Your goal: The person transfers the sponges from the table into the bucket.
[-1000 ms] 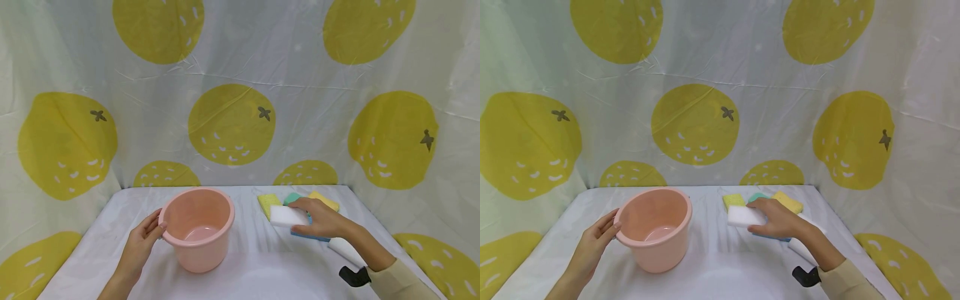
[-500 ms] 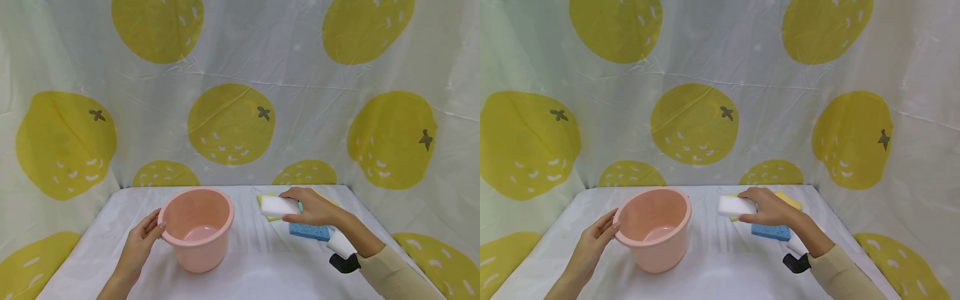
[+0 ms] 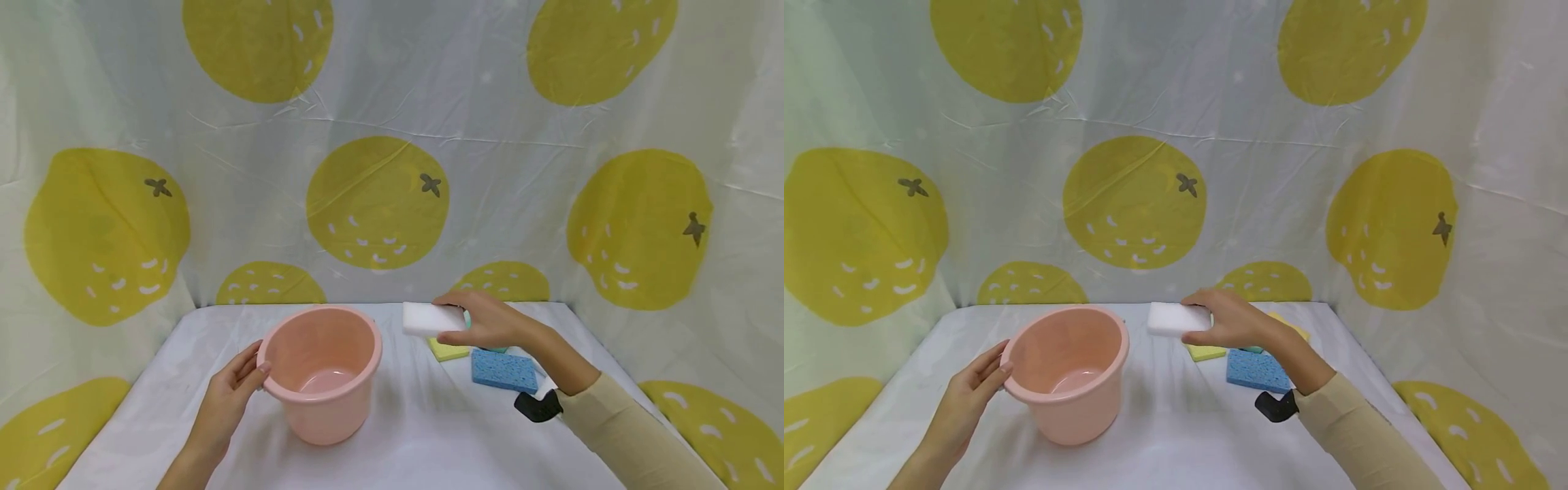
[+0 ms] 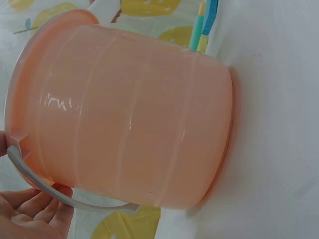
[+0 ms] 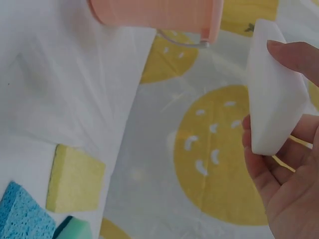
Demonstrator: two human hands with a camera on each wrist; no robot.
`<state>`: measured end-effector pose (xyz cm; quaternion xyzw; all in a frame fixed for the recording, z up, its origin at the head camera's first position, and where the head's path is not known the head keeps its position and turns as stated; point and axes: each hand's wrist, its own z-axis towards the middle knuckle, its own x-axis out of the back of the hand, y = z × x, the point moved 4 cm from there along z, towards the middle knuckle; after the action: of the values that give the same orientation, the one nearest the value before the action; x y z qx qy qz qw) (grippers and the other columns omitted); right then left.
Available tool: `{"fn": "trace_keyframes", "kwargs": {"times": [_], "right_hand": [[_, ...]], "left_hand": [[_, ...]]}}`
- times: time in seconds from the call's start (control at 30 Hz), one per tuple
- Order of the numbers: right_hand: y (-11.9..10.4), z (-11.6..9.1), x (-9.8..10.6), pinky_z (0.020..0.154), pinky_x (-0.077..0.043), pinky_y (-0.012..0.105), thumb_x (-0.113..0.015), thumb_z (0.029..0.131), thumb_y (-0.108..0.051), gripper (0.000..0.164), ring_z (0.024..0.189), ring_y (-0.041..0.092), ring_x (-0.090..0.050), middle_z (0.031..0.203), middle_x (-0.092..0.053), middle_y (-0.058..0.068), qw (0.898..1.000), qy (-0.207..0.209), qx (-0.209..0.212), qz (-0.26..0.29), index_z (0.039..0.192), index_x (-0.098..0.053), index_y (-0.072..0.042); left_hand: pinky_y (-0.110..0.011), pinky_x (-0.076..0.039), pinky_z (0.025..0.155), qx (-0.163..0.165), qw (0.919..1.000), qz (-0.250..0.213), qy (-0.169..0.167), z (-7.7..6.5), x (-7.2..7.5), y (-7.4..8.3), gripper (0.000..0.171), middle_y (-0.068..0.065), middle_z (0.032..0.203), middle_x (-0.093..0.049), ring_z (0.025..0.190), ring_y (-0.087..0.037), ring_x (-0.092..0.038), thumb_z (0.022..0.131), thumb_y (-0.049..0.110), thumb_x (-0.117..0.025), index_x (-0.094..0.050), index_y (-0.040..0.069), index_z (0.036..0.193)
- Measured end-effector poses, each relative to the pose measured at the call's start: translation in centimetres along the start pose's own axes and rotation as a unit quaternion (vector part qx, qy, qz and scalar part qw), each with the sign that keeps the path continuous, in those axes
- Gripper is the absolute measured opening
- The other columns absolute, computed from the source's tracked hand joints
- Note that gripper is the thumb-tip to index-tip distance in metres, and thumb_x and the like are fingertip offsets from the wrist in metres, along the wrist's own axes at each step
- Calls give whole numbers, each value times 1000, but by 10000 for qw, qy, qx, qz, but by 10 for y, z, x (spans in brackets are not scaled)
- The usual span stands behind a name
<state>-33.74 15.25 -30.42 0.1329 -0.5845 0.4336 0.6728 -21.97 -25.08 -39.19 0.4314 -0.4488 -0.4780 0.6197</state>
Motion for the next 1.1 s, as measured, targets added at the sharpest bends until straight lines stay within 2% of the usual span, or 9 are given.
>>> {"fn": "trace_keyframes", "kwargs": {"times": [0.2,0.6,0.9,1.1], "right_hand": [[-10,23,0,69,-55,32,-80,87,-47,61,95,19,-60,119,-68,3,9999,-14,130,67,131,-68,-7],[-36,63,-7,78,-55,33,-78,89,-49,62,103,18,-61,127,-67,2,9977,-375,558,93,135,-66,-8],[-59,94,-20,84,-53,29,-79,89,-42,58,107,15,-62,127,-68,4,9925,-586,1071,41,134,-68,-6],[-69,106,-30,87,-52,27,-79,90,-41,56,109,14,-61,127,-68,3,9906,-715,1165,18,133,-68,-8]], "left_hand": [[-16,-49,91,-42,10000,0,43,0,4,1,59,-24,149,-50,119,-7,-62,107,21,-62,-39,-1,157],[-16,-48,92,7,10000,-10,39,1,-1,1,58,-22,150,-51,120,-7,-61,107,21,-62,-40,0,157],[-15,-48,92,66,10000,-29,15,1,-2,0,60,-23,150,-50,120,-6,-61,107,22,-62,-39,-1,157],[-15,-48,91,38,10000,14,38,0,-3,0,59,-23,150,-50,119,-4,-61,107,21,-61,-39,-1,157]]}}
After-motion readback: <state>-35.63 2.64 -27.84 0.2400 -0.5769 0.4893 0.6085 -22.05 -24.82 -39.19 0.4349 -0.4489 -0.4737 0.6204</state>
